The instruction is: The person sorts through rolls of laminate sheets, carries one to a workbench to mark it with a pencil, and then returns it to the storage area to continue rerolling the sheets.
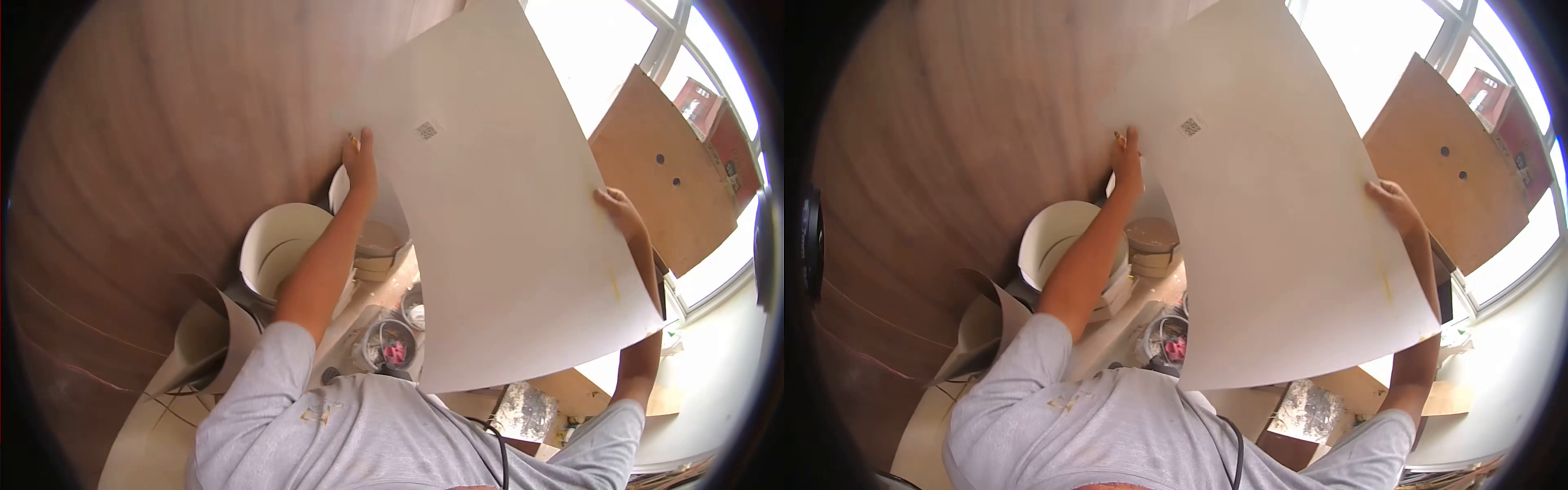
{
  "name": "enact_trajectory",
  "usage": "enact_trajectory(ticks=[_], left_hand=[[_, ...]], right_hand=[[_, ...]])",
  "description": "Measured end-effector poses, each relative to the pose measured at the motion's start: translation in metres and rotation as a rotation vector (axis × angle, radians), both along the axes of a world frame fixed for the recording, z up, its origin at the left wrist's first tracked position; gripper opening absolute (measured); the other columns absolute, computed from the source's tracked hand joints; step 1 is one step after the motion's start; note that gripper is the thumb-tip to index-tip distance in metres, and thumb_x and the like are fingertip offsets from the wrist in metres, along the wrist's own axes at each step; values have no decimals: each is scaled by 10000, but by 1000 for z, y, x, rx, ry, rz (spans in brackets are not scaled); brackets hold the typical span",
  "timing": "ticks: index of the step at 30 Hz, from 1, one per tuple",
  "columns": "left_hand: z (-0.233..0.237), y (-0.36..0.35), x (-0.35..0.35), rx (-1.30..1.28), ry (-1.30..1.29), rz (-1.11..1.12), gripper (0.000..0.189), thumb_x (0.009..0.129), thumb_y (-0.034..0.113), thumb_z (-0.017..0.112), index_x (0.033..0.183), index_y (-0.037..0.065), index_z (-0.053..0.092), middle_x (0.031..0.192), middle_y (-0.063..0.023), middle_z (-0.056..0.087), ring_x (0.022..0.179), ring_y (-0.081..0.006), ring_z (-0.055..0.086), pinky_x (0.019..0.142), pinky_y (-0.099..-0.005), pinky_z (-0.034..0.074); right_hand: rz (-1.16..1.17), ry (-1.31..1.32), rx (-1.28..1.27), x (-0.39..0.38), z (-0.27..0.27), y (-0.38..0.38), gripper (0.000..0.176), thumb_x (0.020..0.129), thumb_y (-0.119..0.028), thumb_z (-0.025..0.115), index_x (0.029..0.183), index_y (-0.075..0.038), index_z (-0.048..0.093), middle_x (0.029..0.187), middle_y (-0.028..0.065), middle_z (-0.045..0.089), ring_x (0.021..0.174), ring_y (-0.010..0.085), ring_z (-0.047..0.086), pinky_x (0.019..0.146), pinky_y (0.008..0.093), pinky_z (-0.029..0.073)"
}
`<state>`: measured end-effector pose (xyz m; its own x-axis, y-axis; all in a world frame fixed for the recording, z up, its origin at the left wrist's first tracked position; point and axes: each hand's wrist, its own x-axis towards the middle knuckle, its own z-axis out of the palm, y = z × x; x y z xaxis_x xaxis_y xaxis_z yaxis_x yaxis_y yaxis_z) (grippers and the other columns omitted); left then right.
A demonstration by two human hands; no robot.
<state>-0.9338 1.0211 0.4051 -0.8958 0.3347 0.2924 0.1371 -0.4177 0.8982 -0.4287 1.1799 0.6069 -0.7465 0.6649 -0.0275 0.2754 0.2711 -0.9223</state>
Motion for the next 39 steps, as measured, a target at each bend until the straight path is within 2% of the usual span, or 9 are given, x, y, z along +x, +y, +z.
enact_trajectory(ticks=[2, 5, 8, 13, 17, 19, 26, 37, 39], left_hand=[[5, 37, 12, 124, -47, -113, 416, 983, 408, 672, 1071, 3, 644, 955, -47, 606, 846, -135, 530, 741, -316, 458], [29, 67, 58, 399, -168, -242, 364, 959, 348, 707, 1067, 4, 660, 953, -49, 644, 850, -137, 568, 745, -333, 488], [50, 84, 79, 59, -69, -128, 307, 939, 277, 728, 1073, 5, 676, 936, -53, 668, 834, -135, 603, 740, -341, 520], [117, 87, 119, 295, -117, -297, 353, 912, 219, 750, 1137, -40, 668, 969, -91, 703, 808, -182, 667, 732, -332, 558], [128, 65, 95, 166, -32, -221, 416, 891, 267, 781, 1148, -40, 668, 996, -108, 705, 831, -198, 679, 729, -363, 577], [131, 54, 88, 120, 13, -264, 455, 880, 300, 801, 1161, -31, 664, 1036, -131, 704, 876, -206, 693, 760, -377, 597], [148, 36, 63, 78, 77, -276, 318, 896, 271, 777, 984, -30, 720, 831, -45, 682, 698, -144, 619, 630, -340, 519], [161, 49, 52, 29, 190, -472, 377, 869, 341, 808, 902, -24, 718, 759, -22, 635, 618, -126, 507, 551, -358, 446], [148, 78, 37, -60, 305, -336, 433, 844, 400, 826, 894, -19, 727, 732, -26, 636, 614, -139, 518, 551, -367, 456]], right_hand=[[-87, 123, -95, 43, -16, -2, 396, 1001, -319, 679, 1161, 43, 686, 992, 58, 742, 840, 123, 699, 731, 281, 559], [-128, 96, -26, 100, -39, 19, 397, 1006, -316, 669, 1167, 47, 684, 1012, 63, 740, 846, 121, 699, 754, 283, 561], [-168, 137, 90, 121, -33, -3, 415, 1007, -314, 669, 1193, 56, 671, 1030, 56, 735, 837, 113, 693, 771, 289, 562], [-171, 156, 113, 147, -26, 6, 363, 1026, -280, 642, 1244, 10, 652, 1015, 60, 727, 816, 112, 684, 732, 286, 568], [-188, 87, -9, 130, -64, -18, 347, 1024, -249, 641, 1214, 42, 639, 1066, 97, 721, 896, 151, 697, 826, 330, 575], [-183, 267, -189, 110, -88, -44, 364, 1007, -242, 667, 1221, 50, 632, 1097, 110, 716, 930, 173, 695, 862, 366, 569], [-288, 325, -128, 76, -194, -32, 411, 976, -281, 722, 1236, 22, 628, 1086, 89, 719, 938, 172, 696, 850, 356, 569], [-496, 569, -171, 34, -259, -114, 329, 1002, -286, 670, 1163, 0, 650, 1015, 32, 700, 868, 118, 643, 794, 295, 522], [-581, 523, -112, 28, -260, -126, 323, 1019, -281, 631, 1164, 7, 656, 1008, 25, 696, 874, 115, 634, 806, 293, 514]])
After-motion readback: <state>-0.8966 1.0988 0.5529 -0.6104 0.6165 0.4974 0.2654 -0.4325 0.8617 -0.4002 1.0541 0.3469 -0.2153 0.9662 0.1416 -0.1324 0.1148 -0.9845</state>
